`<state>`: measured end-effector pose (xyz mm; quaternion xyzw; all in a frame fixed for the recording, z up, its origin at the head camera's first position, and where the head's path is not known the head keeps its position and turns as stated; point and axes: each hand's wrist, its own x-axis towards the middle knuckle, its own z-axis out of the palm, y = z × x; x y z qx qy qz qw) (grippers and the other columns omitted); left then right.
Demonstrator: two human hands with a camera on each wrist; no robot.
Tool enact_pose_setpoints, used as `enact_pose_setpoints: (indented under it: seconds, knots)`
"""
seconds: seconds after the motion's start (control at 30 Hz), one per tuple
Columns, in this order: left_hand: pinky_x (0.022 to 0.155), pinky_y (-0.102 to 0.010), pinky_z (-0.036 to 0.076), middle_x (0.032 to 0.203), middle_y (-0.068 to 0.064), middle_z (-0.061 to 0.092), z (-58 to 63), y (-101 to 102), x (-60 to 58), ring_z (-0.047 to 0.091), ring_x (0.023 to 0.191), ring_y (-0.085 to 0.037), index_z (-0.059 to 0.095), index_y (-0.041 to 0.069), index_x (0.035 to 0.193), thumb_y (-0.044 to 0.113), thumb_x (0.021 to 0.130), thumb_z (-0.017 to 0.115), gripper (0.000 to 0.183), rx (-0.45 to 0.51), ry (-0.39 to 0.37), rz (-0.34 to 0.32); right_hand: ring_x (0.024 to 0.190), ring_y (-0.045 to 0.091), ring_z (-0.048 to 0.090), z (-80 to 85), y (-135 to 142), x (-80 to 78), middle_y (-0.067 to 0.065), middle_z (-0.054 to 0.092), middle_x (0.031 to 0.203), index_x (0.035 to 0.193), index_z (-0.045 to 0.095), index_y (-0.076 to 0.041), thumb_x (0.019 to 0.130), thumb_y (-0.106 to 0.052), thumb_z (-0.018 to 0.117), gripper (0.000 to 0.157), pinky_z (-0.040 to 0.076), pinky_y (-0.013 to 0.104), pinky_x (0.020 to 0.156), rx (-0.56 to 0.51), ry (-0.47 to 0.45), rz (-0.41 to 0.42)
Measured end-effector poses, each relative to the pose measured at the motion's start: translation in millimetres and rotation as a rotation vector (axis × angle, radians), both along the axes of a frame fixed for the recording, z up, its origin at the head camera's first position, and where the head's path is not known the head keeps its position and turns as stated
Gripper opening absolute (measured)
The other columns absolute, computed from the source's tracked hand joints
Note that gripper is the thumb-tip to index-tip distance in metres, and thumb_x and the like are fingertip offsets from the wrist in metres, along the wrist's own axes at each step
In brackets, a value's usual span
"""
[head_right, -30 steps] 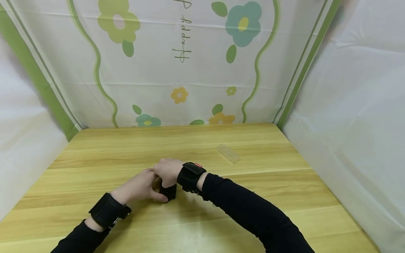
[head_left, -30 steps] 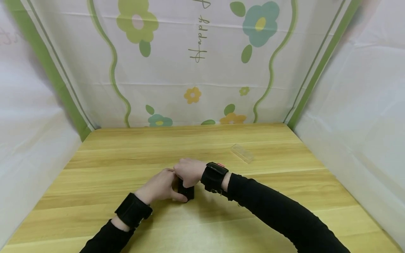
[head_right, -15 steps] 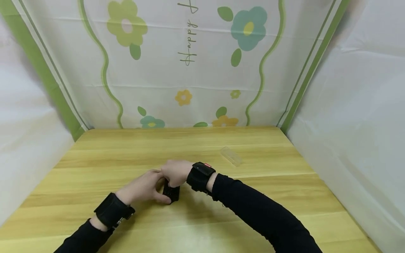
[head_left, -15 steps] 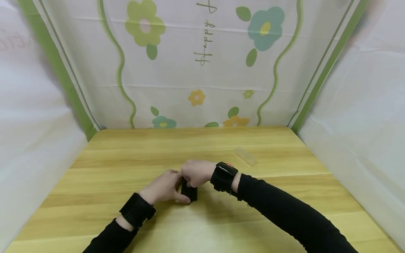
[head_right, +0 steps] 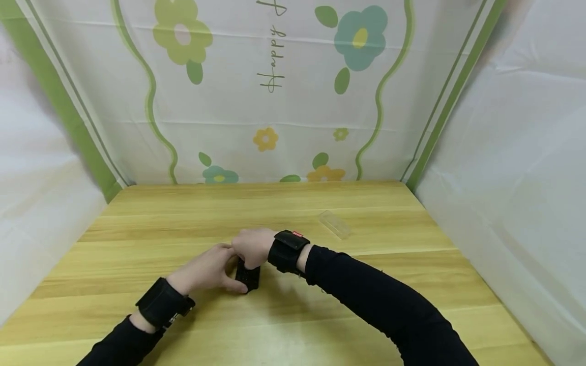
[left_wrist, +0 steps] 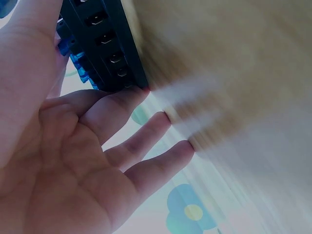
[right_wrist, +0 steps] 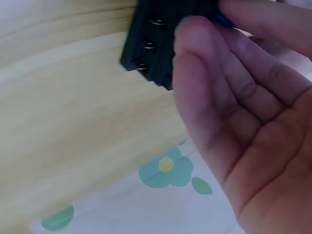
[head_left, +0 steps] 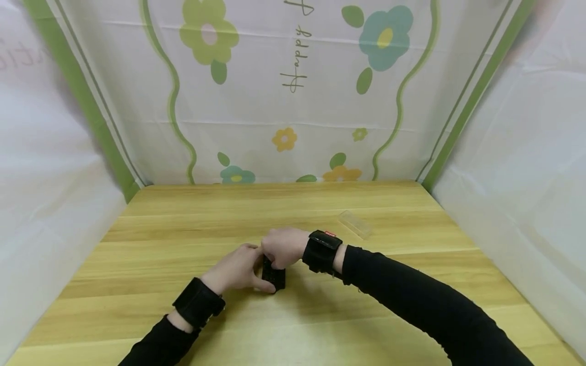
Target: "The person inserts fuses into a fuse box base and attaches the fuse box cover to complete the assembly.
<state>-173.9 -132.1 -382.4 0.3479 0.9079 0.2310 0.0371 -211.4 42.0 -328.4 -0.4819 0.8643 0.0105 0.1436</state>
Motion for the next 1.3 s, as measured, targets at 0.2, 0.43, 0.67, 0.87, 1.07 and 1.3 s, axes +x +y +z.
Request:
enact_pose_setpoints:
  seconds: [0.2, 0.43, 0.67, 0.87, 1.07, 1.3]
  knots:
    - [0.078, -0.025, 0.045, 0.100, 0.003, 0.061, -0.5, 1.4, -0.4, 0.057, 0.087, -0.012, 0.058, 0.019, 0.108, 0.054, 0.067, 0.079, 0.058, 0.038, 0.002, -0.014, 0.049, 0.008, 0.023, 2.6, -3.3, -0.6, -0.007, 0.024, 0.053, 0.057, 0.037, -0.018, 0.083, -0.013, 0.067, 0.041, 0.019, 0.021, 0.045, 0.042, 0.061, 0.052]
    - [0.074, -0.023, 0.045, 0.096, 0.006, 0.061, -0.8, 2.6, -0.9, 0.058, 0.082, -0.011, 0.062, 0.019, 0.103, 0.051, 0.066, 0.082, 0.052, 0.073, -0.018, -0.015, 0.055, 0.009, 0.035, 5.4, -9.3, 4.3, -0.007, 0.042, 0.063, 0.077, 0.061, -0.013, 0.082, -0.007, 0.065, 0.010, 0.027, 0.020, 0.047, 0.067, 0.087, 0.071]
    - [0.072, -0.022, 0.045, 0.093, 0.008, 0.061, -0.8, 3.5, -1.1, 0.057, 0.080, -0.010, 0.063, 0.020, 0.099, 0.050, 0.066, 0.082, 0.048, 0.073, -0.030, -0.019, 0.053, 0.009, 0.035, 4.5, -9.2, 7.9, -0.005, 0.044, 0.064, 0.078, 0.059, -0.015, 0.083, -0.006, 0.065, 0.012, 0.026, 0.021, 0.046, 0.069, 0.113, 0.054]
    - [0.068, -0.022, 0.044, 0.087, 0.006, 0.061, 0.5, 3.9, -0.1, 0.055, 0.075, -0.012, 0.063, 0.020, 0.095, 0.050, 0.066, 0.082, 0.046, 0.076, -0.014, -0.032, 0.052, 0.009, 0.029, -4.5, -7.4, 7.1, -0.005, 0.032, 0.061, 0.073, 0.051, -0.018, 0.081, -0.005, 0.065, 0.020, 0.022, 0.022, 0.045, 0.028, 0.122, 0.043]
    - [0.069, -0.023, 0.044, 0.088, 0.006, 0.060, -0.1, 2.9, -0.7, 0.054, 0.076, -0.011, 0.061, 0.019, 0.095, 0.051, 0.066, 0.081, 0.048, 0.071, -0.010, -0.033, 0.053, 0.010, 0.030, -11.1, -9.3, 6.5, -0.005, 0.032, 0.061, 0.076, 0.058, -0.017, 0.077, -0.008, 0.069, 0.015, 0.024, 0.021, 0.045, -0.004, 0.136, 0.012]
    - [0.066, -0.022, 0.044, 0.085, 0.007, 0.059, -3.4, 0.7, -2.8, 0.052, 0.073, -0.009, 0.061, 0.022, 0.091, 0.053, 0.066, 0.081, 0.045, 0.042, -0.012, -0.011, 0.052, 0.008, 0.025, -13.8, -10.4, 5.4, -0.006, 0.027, 0.060, 0.069, 0.049, -0.018, 0.077, -0.006, 0.067, 0.023, 0.020, 0.021, 0.045, -0.040, 0.126, -0.006]
